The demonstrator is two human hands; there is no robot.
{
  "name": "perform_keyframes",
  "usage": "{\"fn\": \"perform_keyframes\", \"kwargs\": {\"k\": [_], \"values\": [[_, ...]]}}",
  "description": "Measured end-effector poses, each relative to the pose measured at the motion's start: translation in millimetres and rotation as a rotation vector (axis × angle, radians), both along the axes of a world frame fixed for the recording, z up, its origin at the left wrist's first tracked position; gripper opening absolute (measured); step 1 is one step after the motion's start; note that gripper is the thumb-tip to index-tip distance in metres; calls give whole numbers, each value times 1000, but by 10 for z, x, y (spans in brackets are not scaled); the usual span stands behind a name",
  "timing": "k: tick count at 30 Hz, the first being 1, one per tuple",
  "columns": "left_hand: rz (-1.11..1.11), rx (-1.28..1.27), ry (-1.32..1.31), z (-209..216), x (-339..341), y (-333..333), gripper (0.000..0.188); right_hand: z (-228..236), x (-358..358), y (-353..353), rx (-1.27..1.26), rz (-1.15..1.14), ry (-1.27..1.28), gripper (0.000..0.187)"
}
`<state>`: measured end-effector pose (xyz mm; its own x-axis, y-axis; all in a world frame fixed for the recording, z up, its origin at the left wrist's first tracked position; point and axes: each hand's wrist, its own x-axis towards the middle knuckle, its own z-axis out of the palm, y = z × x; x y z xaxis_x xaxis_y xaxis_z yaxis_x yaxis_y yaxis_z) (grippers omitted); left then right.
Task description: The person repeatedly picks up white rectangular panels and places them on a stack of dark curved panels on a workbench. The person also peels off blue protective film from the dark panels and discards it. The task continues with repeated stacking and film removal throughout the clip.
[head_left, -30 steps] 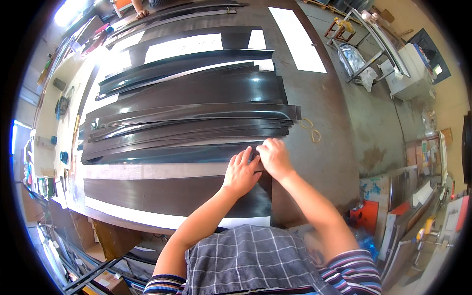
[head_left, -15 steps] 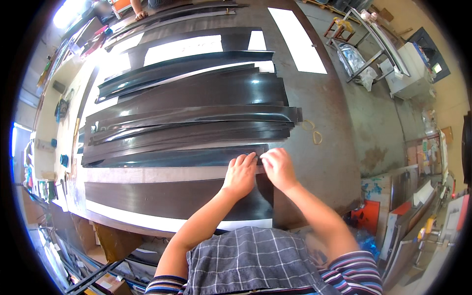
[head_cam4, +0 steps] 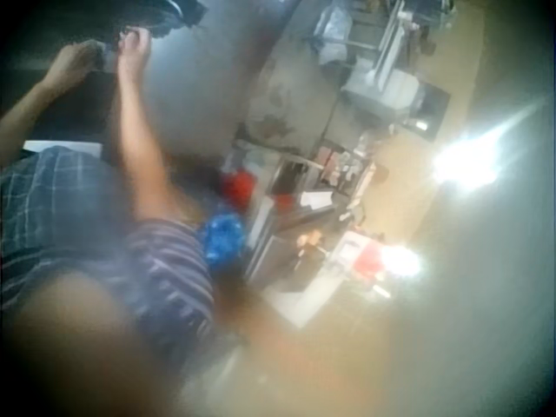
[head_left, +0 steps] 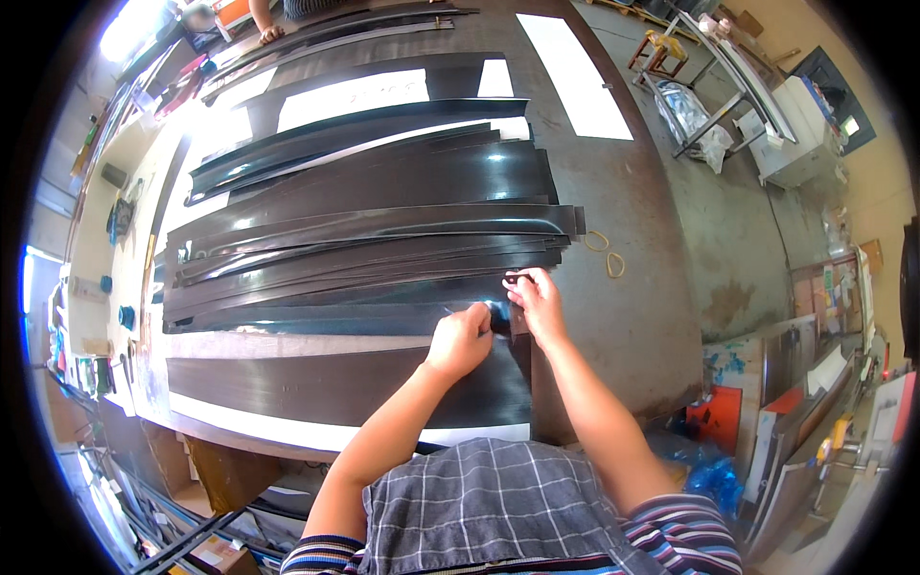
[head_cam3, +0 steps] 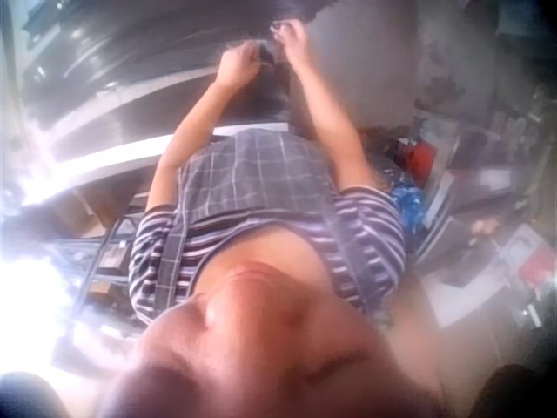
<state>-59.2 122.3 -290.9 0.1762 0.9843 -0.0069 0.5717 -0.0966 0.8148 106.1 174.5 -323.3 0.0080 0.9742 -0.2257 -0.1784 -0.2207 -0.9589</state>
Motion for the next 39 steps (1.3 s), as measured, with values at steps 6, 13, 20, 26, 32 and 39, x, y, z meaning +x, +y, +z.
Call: {"fn": "perform_keyframes", "kwargs": {"k": [6, 13, 20, 26, 32, 39], "values": [[-83, 69, 245, -30, 91, 1, 39, 25, 4, 8, 145, 99, -520, 9], [-188, -18, 443, -3, 107, 0, 54, 257, 10, 26, 746, 225, -1331, 7], [-139, -53, 430, 1, 150, 24, 50, 393, 17, 114, 865, 241, -1313, 4], [-242, 4, 380, -13, 42, 69, 47, 351, 98, -72, 730, 357, -1138, 6], [-77, 172, -369, 185, -129, 167, 41, 435, 157, 6, 128, 160, -631, 15], [192, 217, -30, 7, -95, 171, 19, 299, 215, -363, 303, 188, -816, 11]]}}
